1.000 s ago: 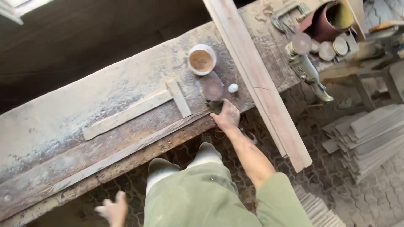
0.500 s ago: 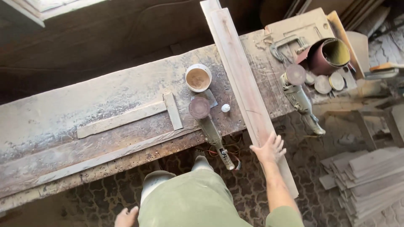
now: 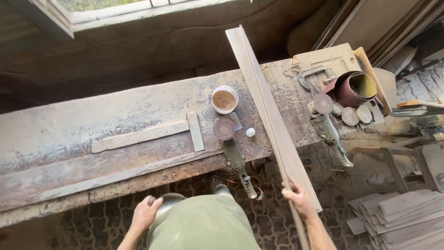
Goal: Applying glue to wooden trim pieces and sanding them using an angle grinder and hand tools.
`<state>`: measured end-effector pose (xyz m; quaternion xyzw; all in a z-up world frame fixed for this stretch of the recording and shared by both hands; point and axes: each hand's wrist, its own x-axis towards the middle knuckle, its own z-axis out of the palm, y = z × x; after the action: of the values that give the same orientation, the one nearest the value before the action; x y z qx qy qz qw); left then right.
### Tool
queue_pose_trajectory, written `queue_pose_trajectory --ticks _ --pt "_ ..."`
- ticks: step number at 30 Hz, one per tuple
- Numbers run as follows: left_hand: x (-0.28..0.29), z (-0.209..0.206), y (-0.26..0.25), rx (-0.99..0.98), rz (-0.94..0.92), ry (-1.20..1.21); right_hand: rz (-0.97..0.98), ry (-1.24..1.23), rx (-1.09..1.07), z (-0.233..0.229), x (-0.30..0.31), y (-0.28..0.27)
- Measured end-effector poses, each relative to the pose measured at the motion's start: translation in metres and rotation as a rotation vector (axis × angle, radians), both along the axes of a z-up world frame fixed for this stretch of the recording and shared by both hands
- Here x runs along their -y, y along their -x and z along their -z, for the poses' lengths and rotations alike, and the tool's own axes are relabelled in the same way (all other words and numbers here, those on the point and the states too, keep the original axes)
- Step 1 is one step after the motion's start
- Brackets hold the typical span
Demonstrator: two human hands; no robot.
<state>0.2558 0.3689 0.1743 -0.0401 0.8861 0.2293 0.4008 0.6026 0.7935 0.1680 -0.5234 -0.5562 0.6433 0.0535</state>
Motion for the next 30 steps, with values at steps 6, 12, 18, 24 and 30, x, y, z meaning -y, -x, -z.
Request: queue_pose_trajectory --ticks 6,12,18,24,30 --pt "-0.083 -0.056 0.014 0.038 0.061 -0.36 -0.038 0.481 -0.263 -0.107 0.114 0.079" --pt "-0.084 -0.008 0.075 0.65 -0.508 -1.348 -0.317 0.676 -0.181 -0.057 0.137 0.131" --pt "0.041 0.059 0.114 0.439 -0.801 -1.342 -0.946 0.122 0.033 -0.073 0.154 0.265" --pt "0.189 0.168 0.144 0.241 -1.185 -1.083 -1.157 -0.88 0.17 -0.005 0.24 0.348" --pt "0.234 0.178 0.216 0.253 -1.354 -0.945 -1.461 -0.982 0.146 0.016 0.336 0.414"
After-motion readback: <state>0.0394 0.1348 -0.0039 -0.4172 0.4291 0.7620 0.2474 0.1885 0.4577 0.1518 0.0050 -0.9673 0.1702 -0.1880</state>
